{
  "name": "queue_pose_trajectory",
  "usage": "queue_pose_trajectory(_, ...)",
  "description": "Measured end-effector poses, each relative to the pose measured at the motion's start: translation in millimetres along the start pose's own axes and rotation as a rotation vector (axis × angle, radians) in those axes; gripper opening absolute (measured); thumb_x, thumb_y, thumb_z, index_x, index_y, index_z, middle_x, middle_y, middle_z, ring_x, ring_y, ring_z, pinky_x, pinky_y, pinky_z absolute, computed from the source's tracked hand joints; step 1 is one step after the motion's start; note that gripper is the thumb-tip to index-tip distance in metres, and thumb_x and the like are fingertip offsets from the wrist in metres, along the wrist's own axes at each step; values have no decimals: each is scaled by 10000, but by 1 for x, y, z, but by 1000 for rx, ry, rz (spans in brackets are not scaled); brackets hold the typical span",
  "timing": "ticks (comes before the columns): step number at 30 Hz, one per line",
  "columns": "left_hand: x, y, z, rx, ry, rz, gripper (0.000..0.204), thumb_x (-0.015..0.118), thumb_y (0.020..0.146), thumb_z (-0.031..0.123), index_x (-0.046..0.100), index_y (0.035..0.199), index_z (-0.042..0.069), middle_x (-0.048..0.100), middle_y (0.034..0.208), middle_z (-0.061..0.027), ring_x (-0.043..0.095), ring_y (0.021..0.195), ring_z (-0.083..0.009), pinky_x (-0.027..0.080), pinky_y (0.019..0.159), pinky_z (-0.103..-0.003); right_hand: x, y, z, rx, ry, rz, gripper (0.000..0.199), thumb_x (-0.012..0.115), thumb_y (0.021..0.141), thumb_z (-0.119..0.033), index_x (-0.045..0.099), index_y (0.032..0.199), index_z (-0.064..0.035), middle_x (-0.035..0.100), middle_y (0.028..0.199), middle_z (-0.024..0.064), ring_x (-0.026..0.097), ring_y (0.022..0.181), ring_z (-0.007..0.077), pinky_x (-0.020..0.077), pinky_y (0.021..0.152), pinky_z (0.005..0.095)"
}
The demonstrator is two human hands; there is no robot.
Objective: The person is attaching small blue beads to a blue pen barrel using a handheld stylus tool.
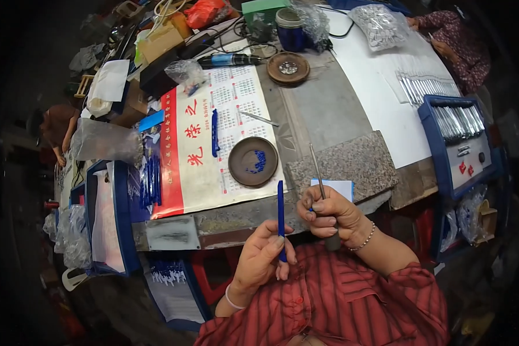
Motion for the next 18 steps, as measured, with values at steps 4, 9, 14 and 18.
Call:
queue_pose_trajectory(4, 13, 9, -7, -61, 8, 5, 280, 446, 945, 181, 397, 1177, 32, 583, 750, -146, 548, 458, -152, 421, 394, -195, -11, -11, -3, -11, 61, -59, 148, 621, 808, -63, 506, 892, -24, 518, 796, 93, 333, 409, 19, 339, 356, 169)
queue_pose_trajectory(9, 21, 17, -13, -72, 29, 2, 280, 446, 945, 185, 398, 1172, 28, 580, 733, -144, 544, 453, -154, 420, 390, -200, -18, -18, -5, -21, 161, -130, 120, 583, 820, -31, 506, 911, -13, 515, 817, 104, 346, 411, 25, 353, 358, 174)
queue_pose_trajectory(14, 26, 21, -15, -81, 25, 11, 271, 441, 947, 180, 402, 1167, 26, 576, 726, -143, 528, 440, -159, 423, 392, -211, -15, -23, -7, -56, 185, -151, 96, 567, 819, -9, 525, 905, -3, 502, 823, 108, 352, 410, 25, 351, 353, 168)
queue_pose_trajectory(18, 27, 22, -16, -74, 1, 21, 254, 432, 947, 163, 409, 1160, 26, 566, 717, -140, 514, 434, -159, 420, 394, -215, -16, -25, -10, -91, 103, -115, 86, 580, 813, -18, 535, 885, -5, 498, 814, 101, 345, 408, 22, 348, 349, 165)
Point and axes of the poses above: each hand's wrist, its own y-axis towards the middle knuckle, its own x-axis out of the palm, z = x × y, the point moved 2 cm from there along y, towards the middle knuckle
